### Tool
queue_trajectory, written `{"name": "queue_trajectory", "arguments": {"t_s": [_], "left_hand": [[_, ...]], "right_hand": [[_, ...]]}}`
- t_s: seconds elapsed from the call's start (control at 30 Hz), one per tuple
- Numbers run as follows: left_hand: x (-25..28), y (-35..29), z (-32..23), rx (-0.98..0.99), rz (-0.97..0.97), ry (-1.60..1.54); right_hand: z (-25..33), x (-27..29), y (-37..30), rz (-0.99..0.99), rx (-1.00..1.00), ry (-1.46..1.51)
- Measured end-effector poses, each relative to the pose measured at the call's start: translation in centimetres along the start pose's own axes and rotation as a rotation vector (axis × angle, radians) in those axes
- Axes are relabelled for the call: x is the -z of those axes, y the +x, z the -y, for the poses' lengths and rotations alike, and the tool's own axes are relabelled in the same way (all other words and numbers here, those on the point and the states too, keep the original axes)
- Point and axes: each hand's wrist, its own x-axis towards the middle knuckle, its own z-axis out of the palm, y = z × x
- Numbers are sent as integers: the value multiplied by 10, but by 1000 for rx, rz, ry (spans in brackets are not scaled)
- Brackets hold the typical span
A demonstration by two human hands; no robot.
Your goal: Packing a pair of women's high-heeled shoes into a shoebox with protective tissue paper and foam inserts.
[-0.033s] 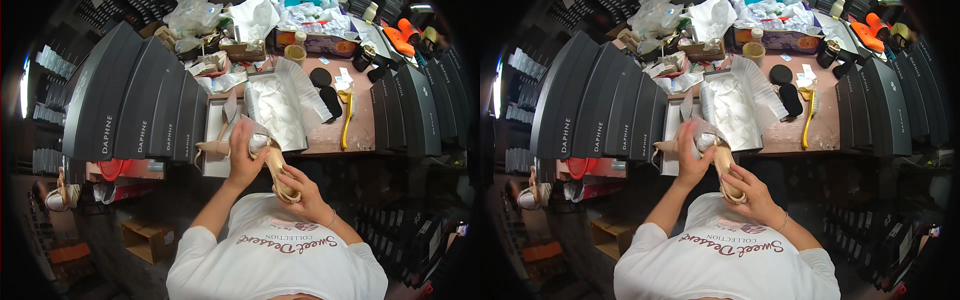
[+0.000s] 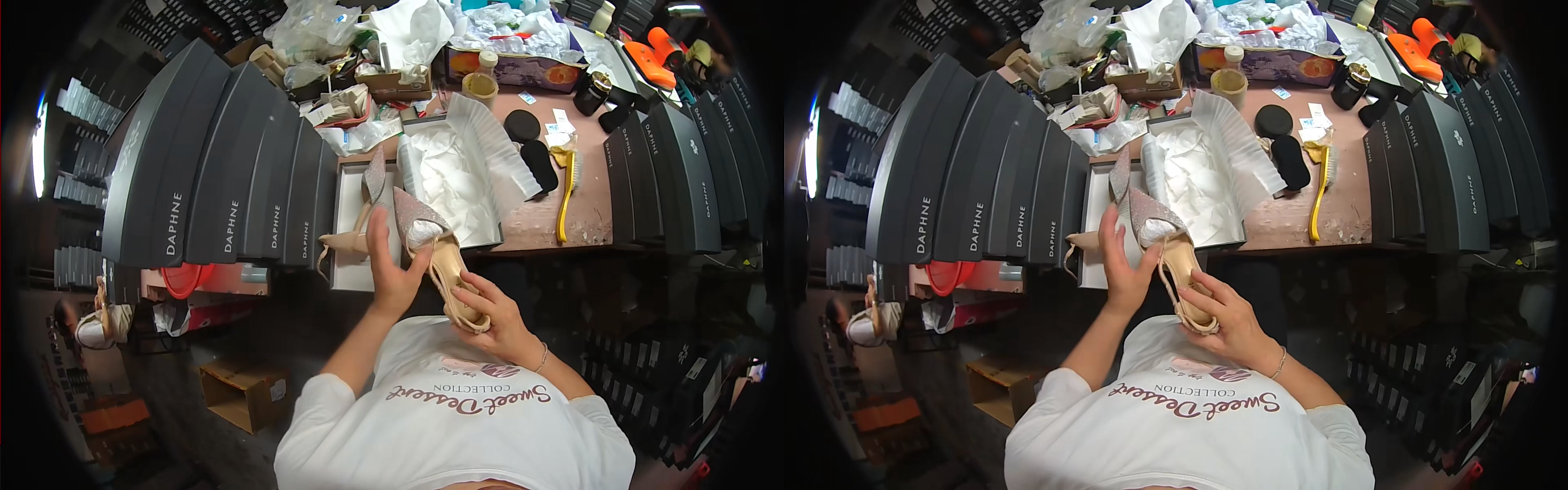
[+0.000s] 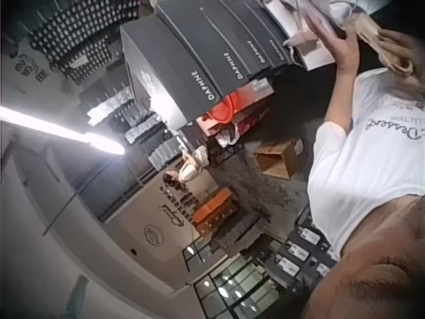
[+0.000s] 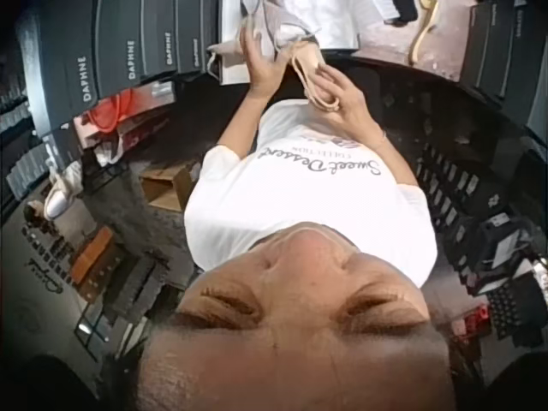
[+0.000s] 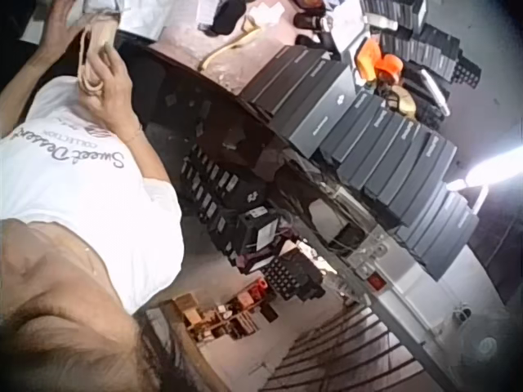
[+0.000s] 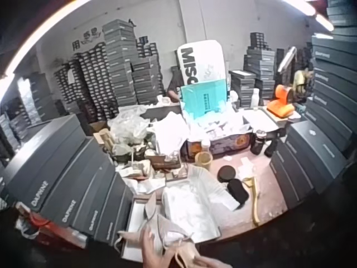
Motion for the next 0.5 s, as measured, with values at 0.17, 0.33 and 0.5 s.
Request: {"name": "queue_trajectory", "arguments": {"t_s": [0.17,0.33,0.5], "left_hand": [[-24,-53,-12,791,96,-1010],[-28,-63,-5,839,184,-996],[4,-10,5,587,708,-724]], "right_hand": [[-1,-5,2,71,-10,10],[18,11,23,319,-24,-177],[-12,30,13,289,4,29]]}}
